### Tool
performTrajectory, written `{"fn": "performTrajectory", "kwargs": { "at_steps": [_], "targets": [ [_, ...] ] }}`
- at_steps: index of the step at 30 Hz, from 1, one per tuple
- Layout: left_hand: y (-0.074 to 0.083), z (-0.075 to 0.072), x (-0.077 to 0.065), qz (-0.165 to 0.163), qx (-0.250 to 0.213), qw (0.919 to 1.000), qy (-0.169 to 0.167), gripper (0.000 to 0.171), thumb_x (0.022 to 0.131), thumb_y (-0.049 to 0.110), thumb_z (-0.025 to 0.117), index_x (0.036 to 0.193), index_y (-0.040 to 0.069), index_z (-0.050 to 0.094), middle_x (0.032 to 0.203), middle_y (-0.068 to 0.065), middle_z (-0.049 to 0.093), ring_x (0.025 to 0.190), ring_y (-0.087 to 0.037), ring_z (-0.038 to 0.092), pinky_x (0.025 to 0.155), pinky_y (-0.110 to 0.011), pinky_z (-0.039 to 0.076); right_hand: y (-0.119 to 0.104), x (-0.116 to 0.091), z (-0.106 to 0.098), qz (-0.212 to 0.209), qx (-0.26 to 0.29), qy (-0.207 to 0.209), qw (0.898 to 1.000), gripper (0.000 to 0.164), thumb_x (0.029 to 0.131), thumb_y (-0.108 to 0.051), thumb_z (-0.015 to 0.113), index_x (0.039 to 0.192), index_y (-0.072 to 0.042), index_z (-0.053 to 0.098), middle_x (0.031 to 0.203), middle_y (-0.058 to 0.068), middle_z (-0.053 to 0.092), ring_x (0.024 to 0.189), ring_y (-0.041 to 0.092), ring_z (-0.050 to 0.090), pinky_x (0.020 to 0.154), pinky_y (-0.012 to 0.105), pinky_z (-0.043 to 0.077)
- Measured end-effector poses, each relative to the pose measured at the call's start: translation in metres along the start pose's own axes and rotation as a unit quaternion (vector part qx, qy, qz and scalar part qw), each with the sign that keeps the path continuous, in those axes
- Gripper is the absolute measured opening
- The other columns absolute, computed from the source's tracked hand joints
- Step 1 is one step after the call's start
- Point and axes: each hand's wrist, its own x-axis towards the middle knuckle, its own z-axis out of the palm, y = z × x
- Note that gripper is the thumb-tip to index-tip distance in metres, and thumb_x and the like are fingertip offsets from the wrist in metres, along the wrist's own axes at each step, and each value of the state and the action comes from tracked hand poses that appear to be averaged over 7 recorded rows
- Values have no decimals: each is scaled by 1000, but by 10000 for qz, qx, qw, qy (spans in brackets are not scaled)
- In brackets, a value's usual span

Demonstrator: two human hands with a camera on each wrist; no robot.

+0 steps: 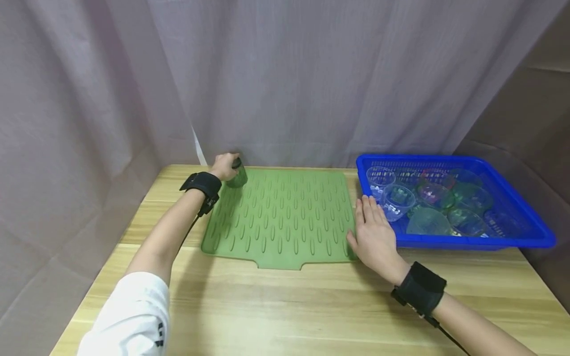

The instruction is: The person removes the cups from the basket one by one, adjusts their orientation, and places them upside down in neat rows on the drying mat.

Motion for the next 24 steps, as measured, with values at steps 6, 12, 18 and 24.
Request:
{"fn": "performTrajectory", "kwargs": {
  "at_steps": [6, 12, 18, 24],
  "targets": [
    [-73, 52, 68, 559, 251, 9975, 364, 68, 86, 21, 70, 146, 5, 42, 141, -20, 52, 128, -39, 48, 110, -51, 28, -1, -1, 1, -50, -25, 121, 9999, 73, 82, -21, 71, 137, 16, 41, 144, 35, 39, 137, 47, 36, 114, 53, 32],
    [-30, 17, 23, 226, 128, 9996, -57, 67, 91, 13, 62, 149, -1, 32, 146, -28, 42, 134, -43, 39, 115, -53, 25, -2, 0, 0, -37, -17, 143, 9999, 73, 82, -20, 71, 138, 16, 41, 145, 34, 39, 137, 47, 36, 115, 53, 31],
    [21, -14, -37, 164, 43, 9998, -64, 63, 93, -1, 54, 147, -12, 24, 146, -36, 35, 136, -47, 34, 117, -52, 23, -2, -1, 0, -20, -11, 120, 9999, 73, 82, -20, 71, 138, 16, 41, 145, 35, 38, 137, 47, 36, 115, 53, 31],
    [10, -9, -26, -39, -72, 9998, -158, 73, 93, 4, 58, 153, -1, 17, 147, -35, 33, 135, -50, 32, 116, -54, 25, -4, -2, 0, -38, -9, 164, 9999, 73, 81, -20, 72, 137, 16, 41, 144, 35, 39, 137, 47, 37, 115, 53, 31]
  ]
}}
